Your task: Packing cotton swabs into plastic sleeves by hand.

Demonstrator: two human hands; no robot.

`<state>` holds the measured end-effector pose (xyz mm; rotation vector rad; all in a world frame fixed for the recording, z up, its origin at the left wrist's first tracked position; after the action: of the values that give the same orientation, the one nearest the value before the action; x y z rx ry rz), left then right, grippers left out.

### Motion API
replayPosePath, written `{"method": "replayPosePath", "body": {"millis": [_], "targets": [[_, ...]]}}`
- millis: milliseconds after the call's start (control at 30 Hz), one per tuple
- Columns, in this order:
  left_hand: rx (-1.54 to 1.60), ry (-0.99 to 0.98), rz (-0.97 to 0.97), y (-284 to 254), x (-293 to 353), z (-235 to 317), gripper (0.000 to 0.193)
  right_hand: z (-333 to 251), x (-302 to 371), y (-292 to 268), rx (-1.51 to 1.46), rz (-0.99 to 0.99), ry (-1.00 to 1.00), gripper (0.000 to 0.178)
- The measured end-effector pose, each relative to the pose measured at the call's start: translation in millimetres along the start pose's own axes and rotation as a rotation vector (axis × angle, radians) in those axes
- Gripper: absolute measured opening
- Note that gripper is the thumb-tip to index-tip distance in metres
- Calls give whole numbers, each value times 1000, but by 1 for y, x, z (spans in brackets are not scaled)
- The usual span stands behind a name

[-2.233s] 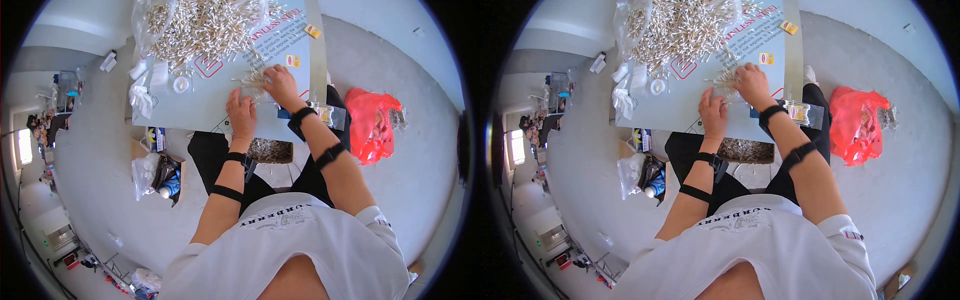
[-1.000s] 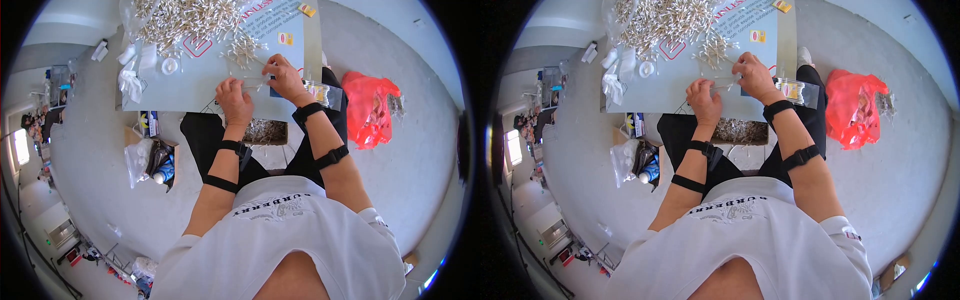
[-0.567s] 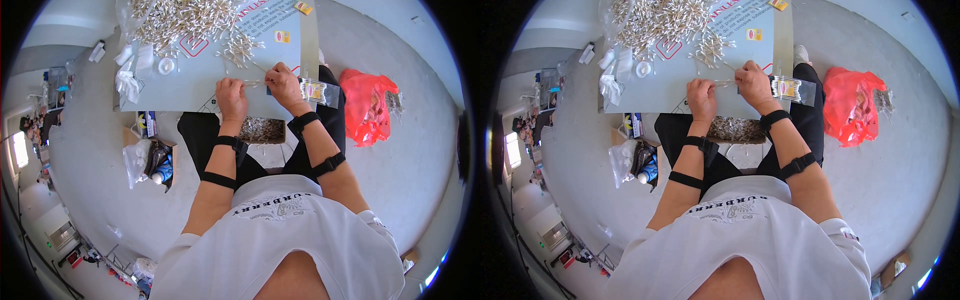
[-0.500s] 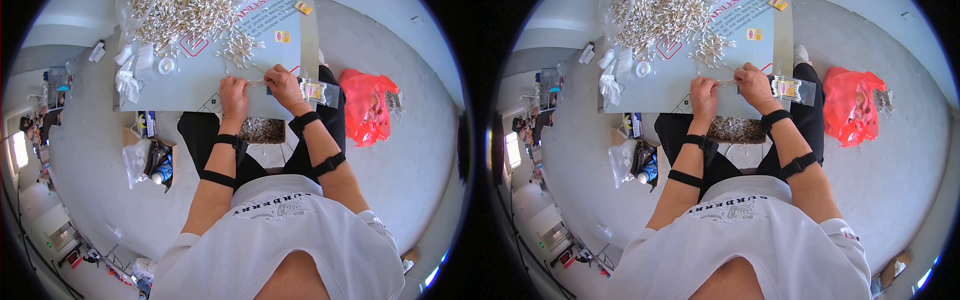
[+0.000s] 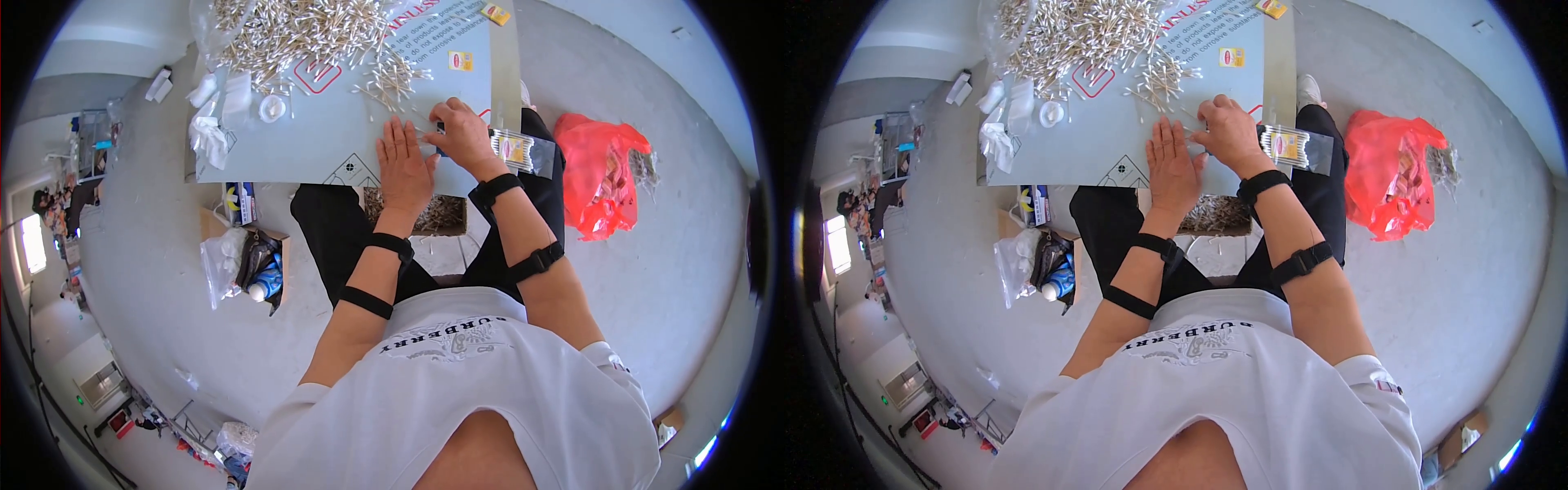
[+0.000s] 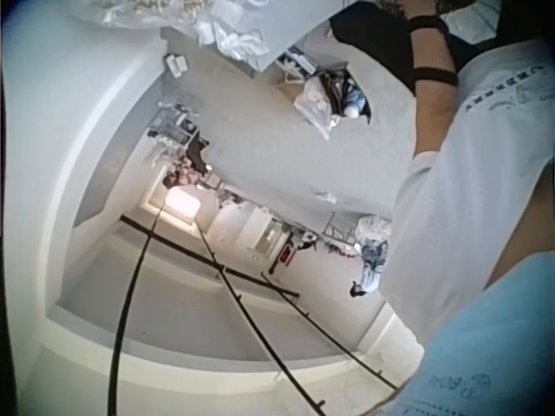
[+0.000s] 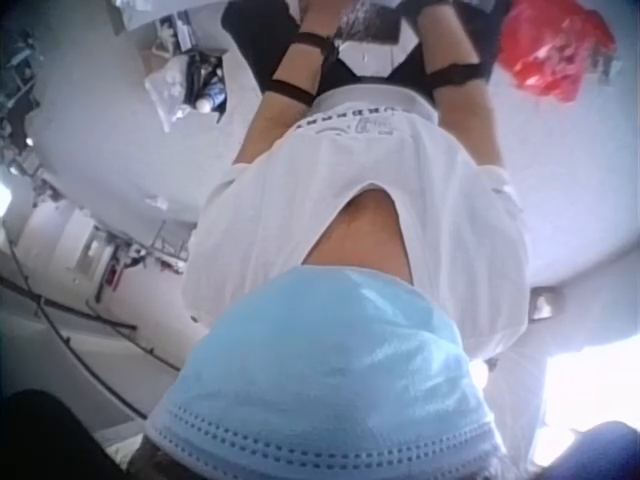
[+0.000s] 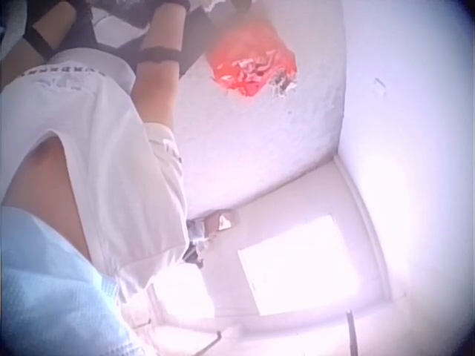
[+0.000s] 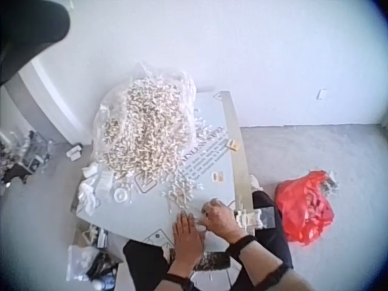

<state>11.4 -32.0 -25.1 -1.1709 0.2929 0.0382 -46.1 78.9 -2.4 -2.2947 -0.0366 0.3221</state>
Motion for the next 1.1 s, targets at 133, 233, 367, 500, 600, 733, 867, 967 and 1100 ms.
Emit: {"method": "replayPosePath", "body": {"millis": [133, 233, 367, 500, 600, 733, 867, 967, 1100], "targets": [[8, 10, -53, 4, -2, 2, 74, 8, -7, 15, -14, -55, -57, 12], [23, 25, 22, 2, -6, -4, 67, 6, -12, 13, 20, 74, -82, 7], [127, -92, 361, -31, -26, -45, 47, -4, -10, 20, 9, 28, -76, 9], [-6, -358, 299, -41, -62, -68, 32, -5, -11, 13, -20, 150, 88, 18], [-85, -415, 241, -35, -79, -82, 19, -25, -29, 18, 55, 182, 59, 23], [-82, -421, 171, -22, -85, -89, 9, -30, -50, 40, 244, 147, 47, 25], [-92, -384, 186, -22, -93, -92, 10, -5, -70, 54, 216, 56, 171, 23], [-94, -477, 263, -34, -99, -113, 16, 6, -79, 45, -24, -9, 297, 23], [33, -595, 244, -37, -102, -128, 14, 43, -80, 38, -284, -148, 435, 21]]}}
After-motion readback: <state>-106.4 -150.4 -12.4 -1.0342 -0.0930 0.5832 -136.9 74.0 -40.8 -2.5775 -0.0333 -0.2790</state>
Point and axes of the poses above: each hand's wrist, its own x-axis away from the middle knuckle, its own y-axis out of the palm, z = x × y, the point moved 8 cm from there along -x, towards the middle knuckle, and after that the axes turned 6 degrees about z, right-handed, at the moved point
